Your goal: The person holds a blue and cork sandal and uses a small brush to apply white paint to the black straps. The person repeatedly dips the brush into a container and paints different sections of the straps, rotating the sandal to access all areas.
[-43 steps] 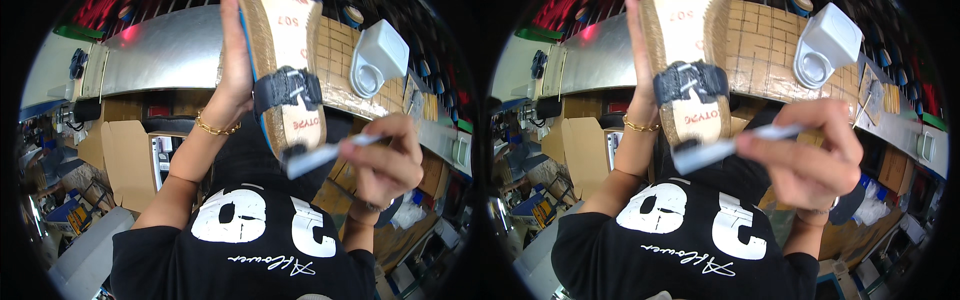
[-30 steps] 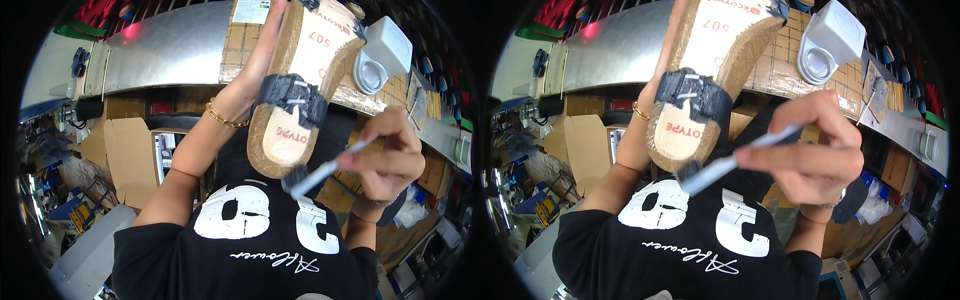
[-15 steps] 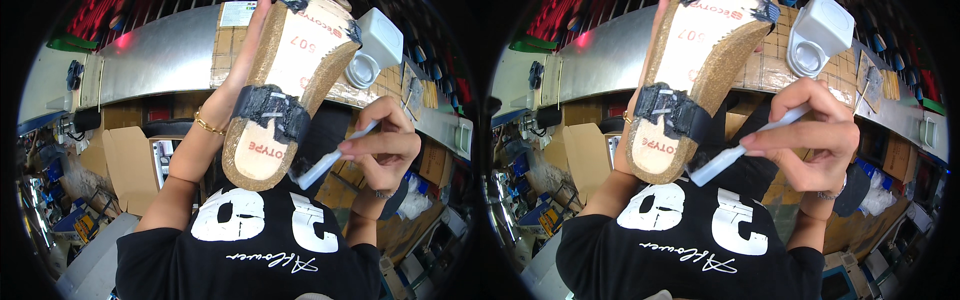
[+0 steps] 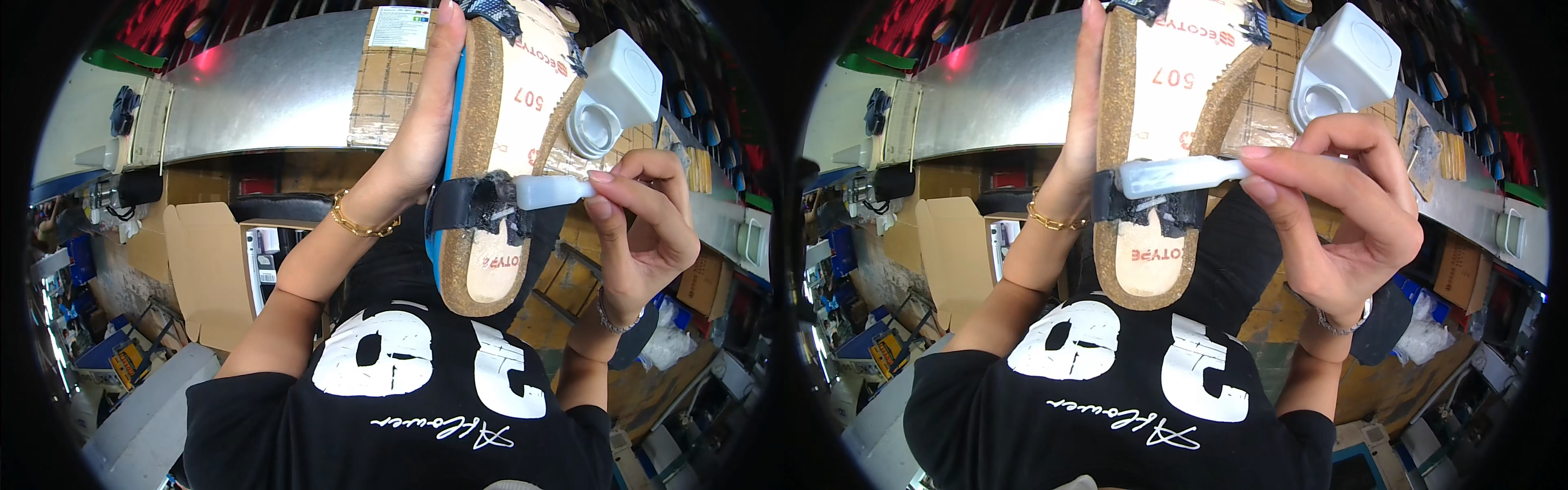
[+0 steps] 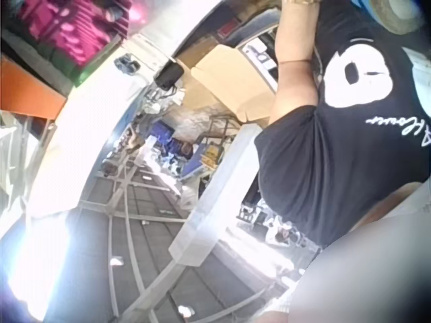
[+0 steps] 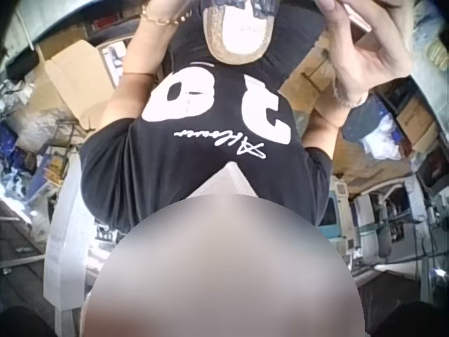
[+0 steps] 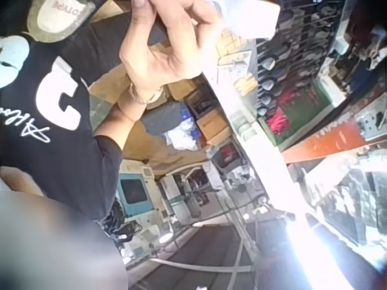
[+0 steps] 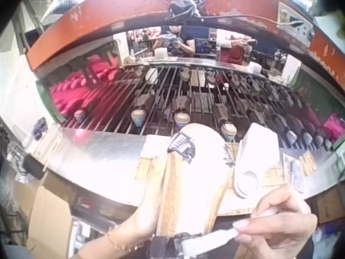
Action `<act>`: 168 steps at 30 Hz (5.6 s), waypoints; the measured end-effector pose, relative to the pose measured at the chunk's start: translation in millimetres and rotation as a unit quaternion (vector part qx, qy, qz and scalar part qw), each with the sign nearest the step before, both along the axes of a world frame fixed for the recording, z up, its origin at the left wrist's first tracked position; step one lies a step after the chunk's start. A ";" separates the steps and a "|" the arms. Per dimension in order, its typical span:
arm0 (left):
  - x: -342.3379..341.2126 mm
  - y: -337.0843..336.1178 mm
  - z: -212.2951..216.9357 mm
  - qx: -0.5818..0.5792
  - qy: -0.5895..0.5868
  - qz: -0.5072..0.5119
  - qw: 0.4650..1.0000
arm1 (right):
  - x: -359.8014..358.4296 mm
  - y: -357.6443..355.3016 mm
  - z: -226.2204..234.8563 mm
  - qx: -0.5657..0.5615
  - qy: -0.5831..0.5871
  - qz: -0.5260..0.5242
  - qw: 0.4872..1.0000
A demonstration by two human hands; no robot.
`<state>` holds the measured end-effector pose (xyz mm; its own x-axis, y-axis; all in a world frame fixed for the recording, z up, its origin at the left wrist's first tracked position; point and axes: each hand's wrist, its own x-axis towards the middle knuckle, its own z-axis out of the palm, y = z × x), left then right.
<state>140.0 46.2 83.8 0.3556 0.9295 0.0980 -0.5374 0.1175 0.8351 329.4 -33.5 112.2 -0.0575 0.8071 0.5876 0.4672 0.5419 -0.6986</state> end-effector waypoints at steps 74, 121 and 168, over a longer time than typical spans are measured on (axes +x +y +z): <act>-296.4 298.3 -105.5 -0.222 -0.143 0.403 0.876 | 42.5 42.5 -62.5 -0.158 0.168 -0.022 0.973; -65.1 -32.0 -4.6 0.080 -0.057 0.221 0.970 | 106.1 22.7 -86.1 -0.016 -0.216 -0.286 0.933; -21.6 -49.4 -31.6 0.513 0.404 0.146 0.743 | 41.3 20.2 38.4 0.145 -0.154 -0.012 0.977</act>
